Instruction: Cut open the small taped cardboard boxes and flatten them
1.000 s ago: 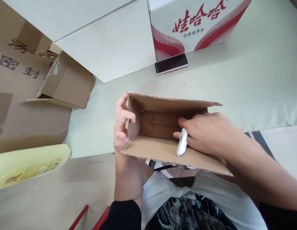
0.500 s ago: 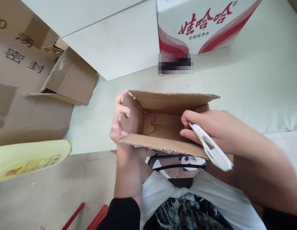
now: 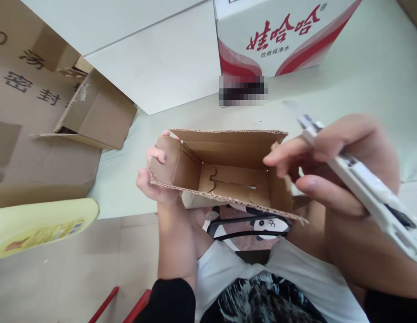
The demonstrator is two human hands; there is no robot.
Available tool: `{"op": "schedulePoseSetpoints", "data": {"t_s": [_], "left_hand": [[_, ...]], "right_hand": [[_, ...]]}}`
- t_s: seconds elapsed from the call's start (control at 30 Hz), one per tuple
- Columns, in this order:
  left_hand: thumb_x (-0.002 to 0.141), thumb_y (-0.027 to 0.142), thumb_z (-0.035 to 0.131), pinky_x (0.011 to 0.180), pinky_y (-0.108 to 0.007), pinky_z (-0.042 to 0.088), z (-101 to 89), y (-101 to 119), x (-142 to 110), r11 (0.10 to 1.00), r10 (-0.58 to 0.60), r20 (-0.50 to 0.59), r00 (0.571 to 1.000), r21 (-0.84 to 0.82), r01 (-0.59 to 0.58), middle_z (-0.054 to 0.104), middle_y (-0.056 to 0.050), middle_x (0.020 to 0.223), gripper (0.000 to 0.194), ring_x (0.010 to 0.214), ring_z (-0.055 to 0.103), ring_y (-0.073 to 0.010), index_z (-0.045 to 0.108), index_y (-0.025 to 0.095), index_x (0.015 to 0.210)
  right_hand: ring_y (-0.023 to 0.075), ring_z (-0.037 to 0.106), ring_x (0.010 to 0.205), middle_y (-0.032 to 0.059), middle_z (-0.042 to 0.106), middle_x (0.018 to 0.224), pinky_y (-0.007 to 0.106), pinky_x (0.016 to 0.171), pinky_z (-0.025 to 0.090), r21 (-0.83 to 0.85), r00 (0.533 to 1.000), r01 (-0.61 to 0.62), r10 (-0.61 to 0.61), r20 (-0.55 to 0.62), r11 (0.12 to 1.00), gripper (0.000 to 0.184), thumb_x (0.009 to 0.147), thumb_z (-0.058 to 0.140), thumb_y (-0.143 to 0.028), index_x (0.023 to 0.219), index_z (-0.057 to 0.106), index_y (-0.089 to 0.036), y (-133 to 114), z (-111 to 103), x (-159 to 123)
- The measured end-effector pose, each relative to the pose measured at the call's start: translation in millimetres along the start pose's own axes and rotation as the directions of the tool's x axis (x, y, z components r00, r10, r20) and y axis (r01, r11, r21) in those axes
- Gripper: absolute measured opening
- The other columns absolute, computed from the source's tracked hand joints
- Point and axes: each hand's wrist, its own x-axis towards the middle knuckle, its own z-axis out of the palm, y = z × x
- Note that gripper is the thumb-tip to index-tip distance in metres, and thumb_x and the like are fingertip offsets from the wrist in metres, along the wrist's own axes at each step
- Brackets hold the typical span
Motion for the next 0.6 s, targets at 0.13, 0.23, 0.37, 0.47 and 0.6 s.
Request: {"op": "schedulePoseSetpoints", "data": {"t_s": [0.13, 0.23, 0.37, 0.47, 0.6], "left_hand": [[0.079, 0.061, 0.067, 0.098, -0.042, 0.049, -2.1, -5.0, 4.2, 0.987, 0.106, 0.092, 0.990, -0.129, -0.094, 0.064, -0.007, 0.121, 0.050, 0.106, 0.062, -0.0268, 0.040, 0.021, 0.067], [0.069, 0.074, 0.074, 0.102, -0.046, 0.049, -6.5, -11.3, 5.3, 0.993, 0.088, 0.113, 0.990, -0.090, -0.078, 0.063, -0.005, 0.129, 0.060, 0.114, 0.062, -0.0311, 0.043, 0.023, 0.073], [0.049, 0.068, 0.093, 0.110, -0.048, 0.048, -17.9, -21.4, 7.2, 0.999, 0.047, 0.263, 0.964, -0.018, -0.044, 0.063, -0.006, 0.132, 0.073, 0.128, 0.059, -0.0335, 0.054, 0.031, 0.098], [0.044, 0.048, 0.101, 0.112, -0.046, 0.047, -26.3, -25.8, 8.9, 0.998, 0.047, 0.265, 0.963, 0.028, -0.056, 0.064, -0.007, 0.128, 0.079, 0.126, 0.062, -0.0311, 0.054, 0.032, 0.106], [0.037, 0.050, 0.100, 0.110, -0.045, 0.049, -30.3, -25.7, 7.6, 0.999, 0.044, 0.096, 0.994, 0.006, -0.045, 0.068, -0.004, 0.117, 0.079, 0.117, 0.066, -0.0302, 0.055, 0.031, 0.098]], "right_hand": [[0.0272, 0.069, 0.082, 0.0060, 0.075, 0.102, 0.044, 0.067, 0.054, -0.044, 0.989, 0.082, -0.087, -0.117, 0.996, 0.032, 0.090, 0.062, -0.042, 0.100, 0.033, -0.033, 7.8, 2.8, 8.8], [0.0264, 0.068, 0.079, 0.0045, 0.074, 0.096, 0.044, 0.072, 0.054, -0.039, 0.970, 0.017, -0.026, -0.243, 0.999, 0.028, 0.092, 0.058, -0.036, 0.100, 0.031, -0.033, 16.8, 9.1, 18.4], [0.0338, 0.071, 0.094, 0.0082, 0.073, 0.094, 0.052, 0.083, 0.054, -0.070, 0.890, -0.077, 0.037, -0.454, 0.995, 0.035, 0.094, 0.047, -0.048, 0.125, 0.037, -0.036, 35.6, 17.8, 29.4], [0.0343, 0.071, 0.104, 0.0097, 0.072, 0.099, 0.053, 0.083, 0.055, -0.165, 0.844, -0.085, -0.017, -0.536, 0.983, 0.044, 0.096, 0.038, -0.053, 0.136, 0.039, -0.036, 47.0, 21.3, 36.5], [0.0369, 0.068, 0.114, 0.0134, 0.070, 0.121, 0.048, 0.075, 0.055, -0.390, 0.898, -0.180, -0.011, -0.439, 0.903, 0.047, 0.096, 0.040, -0.061, 0.133, 0.050, -0.032, 49.8, 19.3, 43.3]]}}
